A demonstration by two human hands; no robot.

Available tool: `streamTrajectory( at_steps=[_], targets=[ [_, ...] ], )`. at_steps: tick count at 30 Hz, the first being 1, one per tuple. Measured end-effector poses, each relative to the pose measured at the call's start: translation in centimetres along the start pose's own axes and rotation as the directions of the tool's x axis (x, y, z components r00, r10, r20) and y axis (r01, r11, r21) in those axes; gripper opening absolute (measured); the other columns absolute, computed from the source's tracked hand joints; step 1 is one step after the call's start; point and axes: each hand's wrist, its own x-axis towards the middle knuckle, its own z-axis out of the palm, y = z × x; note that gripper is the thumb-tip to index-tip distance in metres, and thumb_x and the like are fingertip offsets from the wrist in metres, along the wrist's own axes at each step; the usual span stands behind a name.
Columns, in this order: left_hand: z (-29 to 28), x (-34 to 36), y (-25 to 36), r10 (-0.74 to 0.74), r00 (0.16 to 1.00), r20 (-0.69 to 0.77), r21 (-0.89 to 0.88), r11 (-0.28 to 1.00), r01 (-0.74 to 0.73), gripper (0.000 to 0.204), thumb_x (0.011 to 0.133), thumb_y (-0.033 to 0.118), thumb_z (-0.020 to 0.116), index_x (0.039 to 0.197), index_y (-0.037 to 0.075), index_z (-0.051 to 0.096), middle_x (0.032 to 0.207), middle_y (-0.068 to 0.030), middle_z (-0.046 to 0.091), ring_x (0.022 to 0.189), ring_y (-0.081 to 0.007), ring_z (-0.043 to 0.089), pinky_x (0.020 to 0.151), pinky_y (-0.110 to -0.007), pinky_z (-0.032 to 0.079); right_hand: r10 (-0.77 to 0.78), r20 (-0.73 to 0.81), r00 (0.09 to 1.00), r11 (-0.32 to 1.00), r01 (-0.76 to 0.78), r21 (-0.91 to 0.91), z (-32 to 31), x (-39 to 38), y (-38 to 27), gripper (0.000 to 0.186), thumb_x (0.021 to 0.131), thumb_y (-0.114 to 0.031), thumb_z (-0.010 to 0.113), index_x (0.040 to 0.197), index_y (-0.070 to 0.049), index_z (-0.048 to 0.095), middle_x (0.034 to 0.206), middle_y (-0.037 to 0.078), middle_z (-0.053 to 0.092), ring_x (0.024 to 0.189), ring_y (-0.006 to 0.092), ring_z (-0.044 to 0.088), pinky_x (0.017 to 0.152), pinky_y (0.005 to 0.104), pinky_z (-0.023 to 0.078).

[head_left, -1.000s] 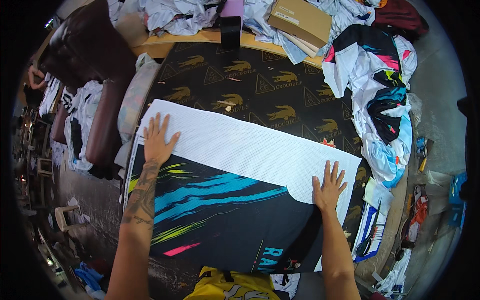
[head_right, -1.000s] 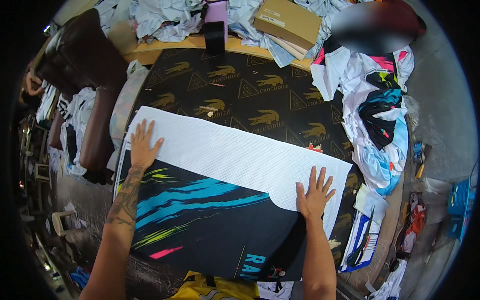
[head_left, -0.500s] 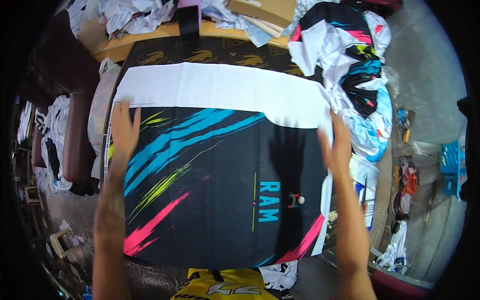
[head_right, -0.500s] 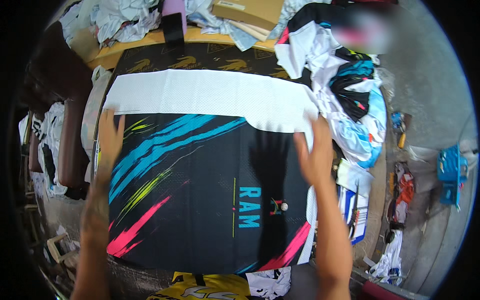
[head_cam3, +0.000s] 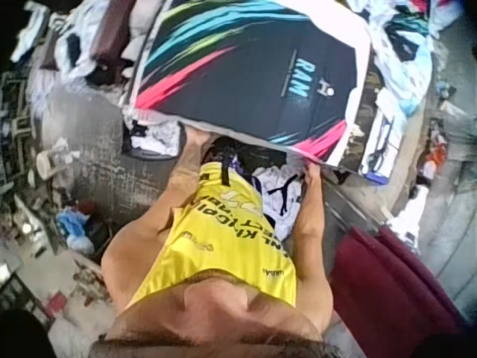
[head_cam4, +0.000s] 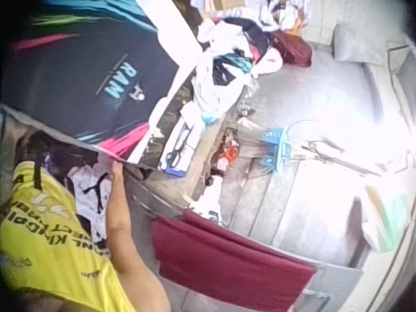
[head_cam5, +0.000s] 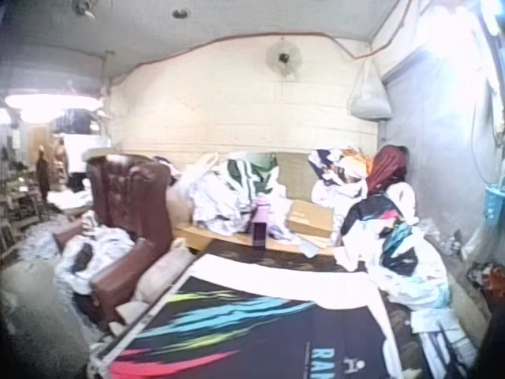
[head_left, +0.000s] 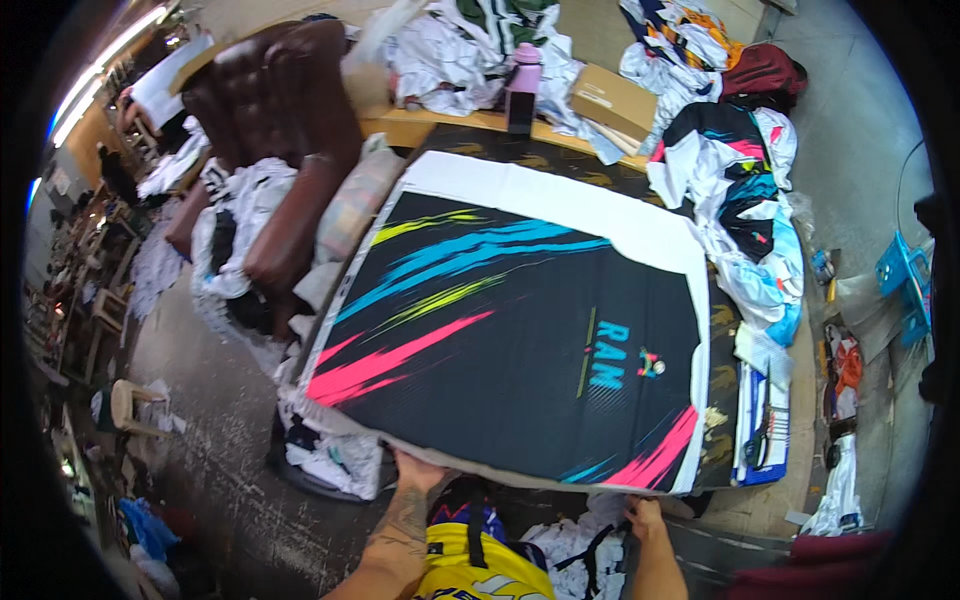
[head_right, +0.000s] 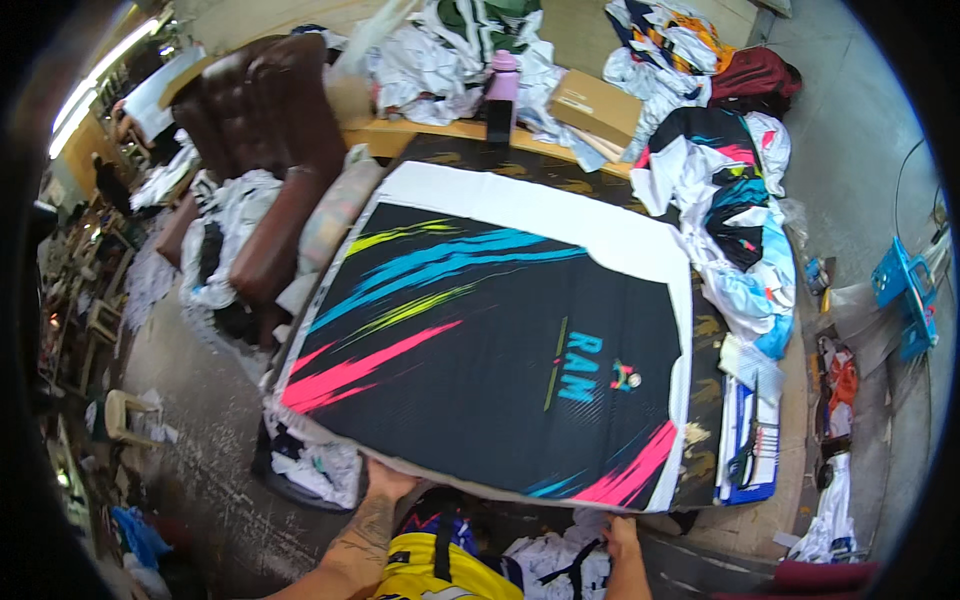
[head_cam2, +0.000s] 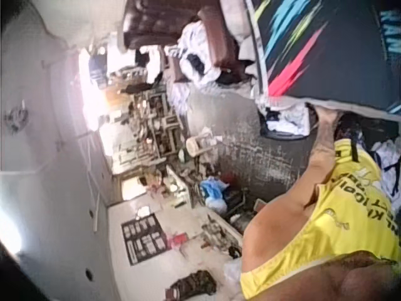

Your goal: The person lays a white mesh fabric on a table, smooths it, and uses scissors to cut it into a rectangular piece. They then fold the cut fabric and place it on the table. The person also handles a colorful printed garment and a document, moving them aside during the process.

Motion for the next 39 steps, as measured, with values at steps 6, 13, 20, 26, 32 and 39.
streamTrajectory(
  at_steps=[6,13,20,26,32,39],
  targets=[
    [-6.9,-14.8,13.5,0.249,0.967,-0.056,0.024,0.969,-0.248,0.052,0.112,0.036,0.057,0.152,0.004,0.055,0.159,-0.0159,0.058,0.146,-0.0355,0.054,0.127,-0.055,0.038,-0.063,0.059,0.996,0.972,0.075,-0.223,-5.9,-14.4,2.0,0.045,0.092,-0.007,0.080,0.136,-0.001,0.070,0.132,0.013,0.074,0.117,0.0255,0.069,0.102,0.0461,0.053],
    [7.3,-31.8,19.6,0.846,0.521,0.114,0.668,0.323,-0.670,0.068,0.097,0.004,0.062,0.162,0.016,0.047,0.116,-0.0032,0.065,0.058,-0.0092,0.048,0.046,-0.023,0.035,-0.533,-0.354,0.768,0.707,0.634,0.312,-4.1,-28.2,-8.6,0.058,0.097,-0.001,0.075,0.150,0.000,0.051,0.129,0.008,0.065,0.117,0.0204,0.064,0.105,0.0364,0.050],
    [33.3,-17.7,27.6,0.325,0.834,0.446,0.831,0.194,-0.521,0.026,0.104,0.026,0.067,0.123,0.009,0.067,0.108,-0.0002,0.069,0.090,-0.0097,0.066,0.070,-0.030,0.055,-0.834,0.030,0.551,0.543,0.829,-0.134,-2.6,-26.5,-36.7,0.026,0.096,-0.013,0.080,0.115,0.001,0.068,0.112,0.005,0.070,0.108,0.0120,0.066,0.090,0.0280,0.050],
    [48.1,3.6,27.4,0.446,0.749,0.491,0.848,-0.045,-0.529,0.017,0.102,0.021,0.073,0.106,0.005,0.073,0.082,-0.0016,0.071,0.068,-0.0106,0.066,0.060,-0.027,0.057,-0.822,0.149,0.550,0.466,0.800,-0.378,3.2,-13.7,-52.9,0.009,0.103,-0.011,0.069,0.104,-0.004,0.074,0.089,0.005,0.079,0.078,0.0070,0.064,0.071,0.0247,0.048],
    [50.2,18.4,22.0,0.616,0.712,0.337,0.932,-0.110,-0.345,0.019,0.100,0.015,0.073,0.113,0.000,0.075,0.086,-0.0058,0.076,0.068,-0.0120,0.068,0.057,-0.029,0.059,-0.783,-0.025,0.621,0.546,0.669,-0.505,8.4,3.8,-53.9,0.023,0.105,-0.026,0.073,0.096,-0.005,0.075,0.078,0.002,0.078,0.064,0.0070,0.055,0.063,0.0270,0.042],
    [48.5,25.8,22.0,0.646,0.676,0.355,0.929,-0.324,-0.179,0.024,0.098,0.020,0.076,0.110,0.000,0.078,0.080,-0.0083,0.078,0.060,-0.0124,0.065,0.050,-0.031,0.052,-0.672,-0.135,0.728,0.622,0.456,-0.637,13.1,15.7,-51.6,0.029,0.103,-0.028,0.073,0.098,0.000,0.074,0.080,0.006,0.080,0.064,0.0114,0.062,0.064,0.0303,0.049]
  ],
)
